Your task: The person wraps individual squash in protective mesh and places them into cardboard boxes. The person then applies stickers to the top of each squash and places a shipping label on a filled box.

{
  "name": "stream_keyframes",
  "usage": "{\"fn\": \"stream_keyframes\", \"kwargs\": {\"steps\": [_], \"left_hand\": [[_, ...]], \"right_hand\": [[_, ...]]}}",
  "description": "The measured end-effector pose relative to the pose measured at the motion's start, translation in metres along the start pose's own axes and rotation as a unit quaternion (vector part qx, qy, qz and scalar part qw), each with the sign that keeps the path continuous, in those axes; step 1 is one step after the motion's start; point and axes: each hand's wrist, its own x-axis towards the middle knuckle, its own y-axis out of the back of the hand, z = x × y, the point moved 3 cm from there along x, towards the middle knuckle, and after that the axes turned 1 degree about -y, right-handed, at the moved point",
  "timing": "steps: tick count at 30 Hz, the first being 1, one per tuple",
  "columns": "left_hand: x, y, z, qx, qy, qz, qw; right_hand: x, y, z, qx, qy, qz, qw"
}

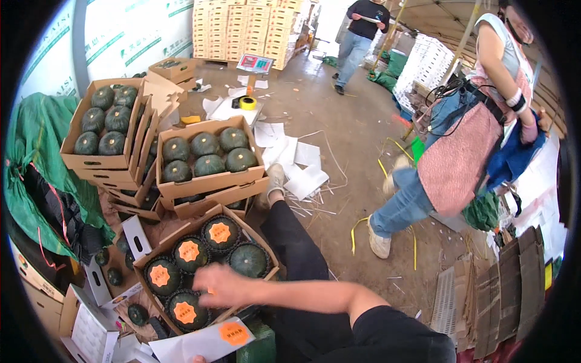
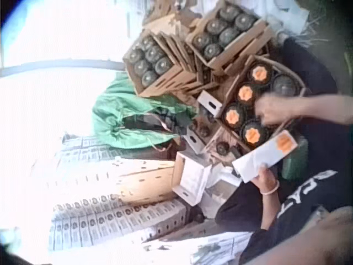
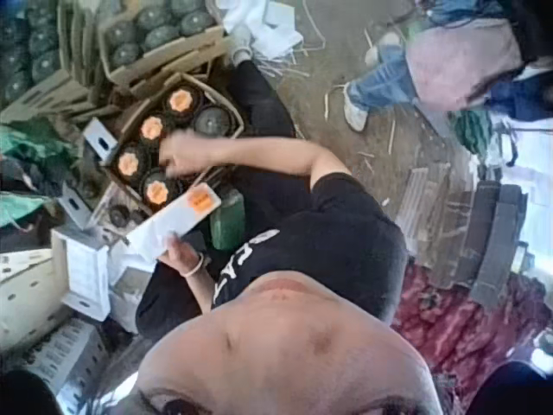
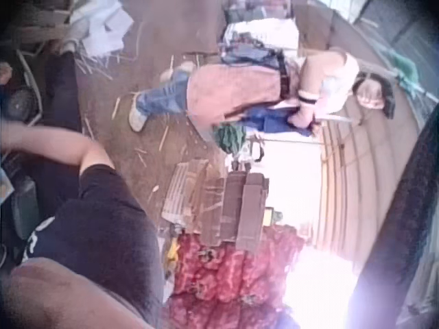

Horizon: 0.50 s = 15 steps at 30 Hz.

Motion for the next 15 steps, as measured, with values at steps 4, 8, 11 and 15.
{"fn": "stream_keyframes", "kwargs": {"steps": [4,8,11,15], "left_hand": [[-0.013,0.017,0.003,0.024,0.026,-0.043,0.998],[-0.005,0.027,0.002,-0.001,0.033,-0.082,0.996],[-0.003,0.021,0.015,-0.088,0.007,-0.069,0.994],[-0.002,0.036,0.023,-0.109,0.038,-0.029,0.993]], "right_hand": [[-0.02,-0.022,-0.077,0.404,-0.049,-0.141,0.902],[-0.016,-0.021,-0.076,0.465,-0.065,-0.123,0.875],[-0.013,-0.033,-0.059,0.593,-0.141,-0.147,0.779],[-0.023,-0.034,-0.027,0.71,-0.265,-0.048,0.651]]}}
